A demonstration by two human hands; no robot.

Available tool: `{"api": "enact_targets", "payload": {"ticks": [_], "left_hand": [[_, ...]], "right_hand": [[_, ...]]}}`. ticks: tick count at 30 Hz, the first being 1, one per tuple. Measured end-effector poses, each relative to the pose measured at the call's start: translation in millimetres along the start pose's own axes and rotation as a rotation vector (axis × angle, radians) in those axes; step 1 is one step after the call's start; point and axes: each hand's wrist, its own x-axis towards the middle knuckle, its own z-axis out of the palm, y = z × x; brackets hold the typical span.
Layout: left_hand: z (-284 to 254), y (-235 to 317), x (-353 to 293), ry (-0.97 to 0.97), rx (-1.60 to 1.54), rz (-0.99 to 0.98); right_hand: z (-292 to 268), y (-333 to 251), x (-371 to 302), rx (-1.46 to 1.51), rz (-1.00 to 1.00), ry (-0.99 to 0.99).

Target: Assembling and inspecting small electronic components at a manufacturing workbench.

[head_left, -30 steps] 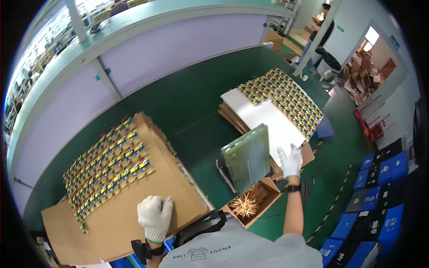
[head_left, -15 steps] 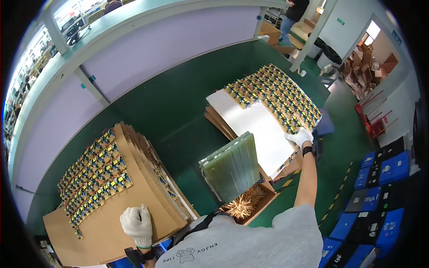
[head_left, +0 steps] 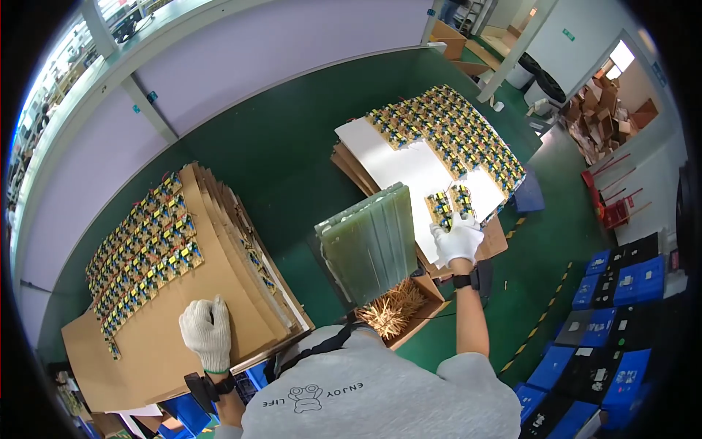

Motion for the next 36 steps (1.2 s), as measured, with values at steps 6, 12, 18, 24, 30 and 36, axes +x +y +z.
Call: {"api": "enact_targets", "payload": {"ticks": [6, 12, 18, 24, 30, 36], "left_hand": [[0, -1, -5, -0.005, 0.051, 0.005], [-1, -1, -5, 0.009, 0.052, 0.018], [-3, 2, 1, 0.011, -0.012, 0.015], [-3, 1, 0, -0.001, -0.078, -0.019], [-7, 4, 1, 0.032, -0.052, 0.013], [-5, 5, 2, 0.008, -0.027, -0.003]], "right_hand": [[-28, -25, 17, 0.375, 0.325, -0.489], [-23, -43, -6, 1.055, 0.562, -0.172], [-3, -78, -86, 1.304, 0.389, -0.336], [6, -99, -101, 1.084, 0.148, -0.125], [-25, -130, -80, 0.843, 0.144, 0.076], [-19, -127, -72, 1.086, 0.31, 0.025]]}}
